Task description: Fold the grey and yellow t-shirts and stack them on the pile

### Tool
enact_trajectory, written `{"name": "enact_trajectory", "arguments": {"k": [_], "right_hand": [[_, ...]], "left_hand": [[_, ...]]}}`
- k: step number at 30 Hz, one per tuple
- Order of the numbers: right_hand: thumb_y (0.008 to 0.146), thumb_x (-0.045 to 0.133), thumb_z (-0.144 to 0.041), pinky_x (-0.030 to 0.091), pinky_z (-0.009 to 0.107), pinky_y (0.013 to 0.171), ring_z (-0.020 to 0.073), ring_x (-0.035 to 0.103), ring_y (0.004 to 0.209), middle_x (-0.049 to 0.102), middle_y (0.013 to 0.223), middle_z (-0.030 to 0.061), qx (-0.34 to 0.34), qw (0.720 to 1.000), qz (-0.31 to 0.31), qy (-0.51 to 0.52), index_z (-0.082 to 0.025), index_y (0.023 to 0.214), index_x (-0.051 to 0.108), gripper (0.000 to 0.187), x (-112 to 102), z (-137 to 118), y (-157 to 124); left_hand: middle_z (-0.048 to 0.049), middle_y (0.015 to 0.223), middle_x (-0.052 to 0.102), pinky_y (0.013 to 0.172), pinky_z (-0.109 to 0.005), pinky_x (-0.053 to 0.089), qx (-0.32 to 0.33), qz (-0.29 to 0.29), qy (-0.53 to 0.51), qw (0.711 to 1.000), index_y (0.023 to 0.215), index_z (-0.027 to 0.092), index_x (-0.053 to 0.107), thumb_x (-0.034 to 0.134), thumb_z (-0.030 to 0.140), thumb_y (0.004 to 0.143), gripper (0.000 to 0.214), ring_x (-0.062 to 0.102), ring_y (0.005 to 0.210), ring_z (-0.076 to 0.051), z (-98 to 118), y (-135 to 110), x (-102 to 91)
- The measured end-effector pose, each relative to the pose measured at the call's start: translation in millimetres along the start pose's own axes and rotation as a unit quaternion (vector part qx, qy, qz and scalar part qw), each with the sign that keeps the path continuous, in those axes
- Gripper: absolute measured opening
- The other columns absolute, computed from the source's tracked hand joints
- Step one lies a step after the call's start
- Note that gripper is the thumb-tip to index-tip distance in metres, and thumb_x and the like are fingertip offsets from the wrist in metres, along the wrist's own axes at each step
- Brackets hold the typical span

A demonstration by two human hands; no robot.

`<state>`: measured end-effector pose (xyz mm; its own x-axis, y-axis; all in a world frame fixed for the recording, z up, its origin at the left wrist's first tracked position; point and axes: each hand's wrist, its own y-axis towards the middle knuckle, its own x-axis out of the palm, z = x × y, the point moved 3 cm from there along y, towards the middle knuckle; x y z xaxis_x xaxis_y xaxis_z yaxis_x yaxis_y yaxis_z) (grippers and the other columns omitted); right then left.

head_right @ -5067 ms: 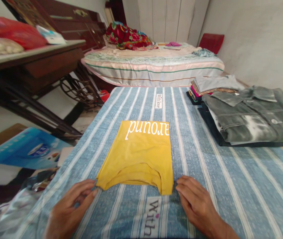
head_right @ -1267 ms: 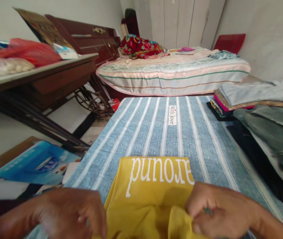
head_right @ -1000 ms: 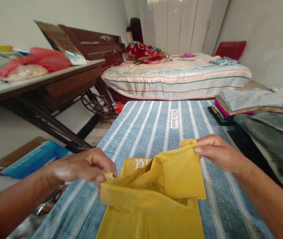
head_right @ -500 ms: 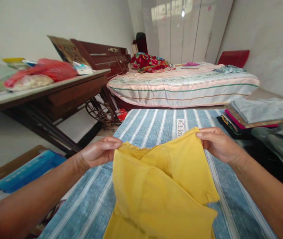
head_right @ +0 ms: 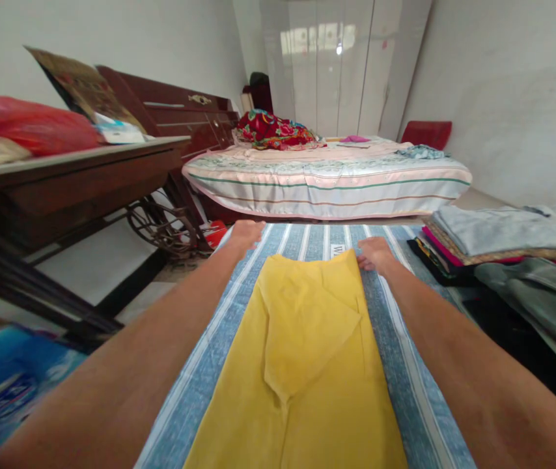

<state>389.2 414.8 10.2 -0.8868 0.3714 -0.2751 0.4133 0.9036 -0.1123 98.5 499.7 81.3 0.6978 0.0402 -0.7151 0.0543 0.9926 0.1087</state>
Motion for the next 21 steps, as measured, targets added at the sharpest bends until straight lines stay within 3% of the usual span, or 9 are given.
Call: {"name": "enact_trajectory", "arguments": {"k": [3,5,8,10,13,17,21], "right_hand": [[0.079,0.048,-0.028,0.046,0.029,0.050,0.0171,0.059,0.049,0.062,0.055,0.0061,-0.009,0.992,0.034,-0.124,-0.012,0.082,0.061,0.020,2,23,-1],[0.080,0.048,-0.027,0.048,0.032,0.062,0.0209,0.064,0.068,0.067,0.073,0.0104,-0.050,0.978,0.051,-0.197,-0.013,0.087,0.063,0.022,2,26,-8],[0.080,0.050,-0.027,0.042,0.036,0.083,0.0261,0.057,0.101,0.065,0.103,0.0121,-0.138,0.944,0.041,-0.296,-0.017,0.093,0.064,0.022,8,22,-24],[0.080,0.052,-0.029,0.036,0.035,0.092,0.0250,0.051,0.111,0.062,0.113,0.0097,-0.189,0.919,0.001,-0.345,-0.019,0.096,0.063,0.022,19,19,-35],[0.083,0.051,-0.030,0.033,0.033,0.095,0.0227,0.048,0.113,0.059,0.118,0.0082,-0.227,0.886,-0.051,-0.401,-0.019,0.102,0.061,0.024,33,20,-45],[0.089,0.038,-0.026,0.032,0.035,0.094,0.0242,0.045,0.115,0.054,0.123,0.0134,-0.237,0.861,-0.041,-0.448,-0.015,0.111,0.055,0.030,36,18,-60],[0.090,0.038,-0.028,0.034,0.027,0.090,0.0199,0.050,0.108,0.058,0.113,0.0096,-0.259,0.849,-0.051,-0.457,-0.018,0.105,0.057,0.026,30,9,-96]], "left_hand": [[-0.0137,0.091,0.068,0.089,-0.041,0.044,0.034,0.009,0.086,0.996,0.084,0.011,0.064,0.053,0.018,0.076,0.015,0.059,0.102,-0.029,-18,-15,20.4],[-0.0138,0.106,0.064,0.096,-0.041,0.039,0.068,0.009,0.122,0.990,0.092,0.013,0.064,0.052,0.017,0.076,0.020,0.054,0.110,-0.029,-26,-34,28.7],[-0.0099,0.121,0.057,0.102,-0.036,0.034,0.147,-0.010,0.192,0.970,0.106,0.017,0.059,0.048,0.020,0.081,0.027,0.046,0.119,-0.024,-33,-63,41.3],[-0.0091,0.123,0.055,0.102,-0.034,0.034,0.191,-0.037,0.252,0.948,0.109,0.017,0.056,0.046,0.023,0.084,0.028,0.046,0.119,-0.022,-36,-75,51.9],[-0.0109,0.123,0.055,0.101,-0.034,0.036,0.197,-0.061,0.291,0.934,0.110,0.015,0.054,0.045,0.025,0.086,0.027,0.047,0.118,-0.021,-42,-80,63.2],[-0.0178,0.125,0.051,0.100,-0.039,0.035,0.168,-0.032,0.298,0.939,0.111,0.009,0.051,0.042,0.021,0.087,0.029,0.044,0.122,-0.025,-39,-87,58.7],[-0.0118,0.113,0.058,0.099,-0.033,0.038,0.215,-0.051,0.293,0.930,0.101,0.014,0.056,0.046,0.027,0.086,0.023,0.050,0.114,-0.021,-19,-124,47.0]]}}
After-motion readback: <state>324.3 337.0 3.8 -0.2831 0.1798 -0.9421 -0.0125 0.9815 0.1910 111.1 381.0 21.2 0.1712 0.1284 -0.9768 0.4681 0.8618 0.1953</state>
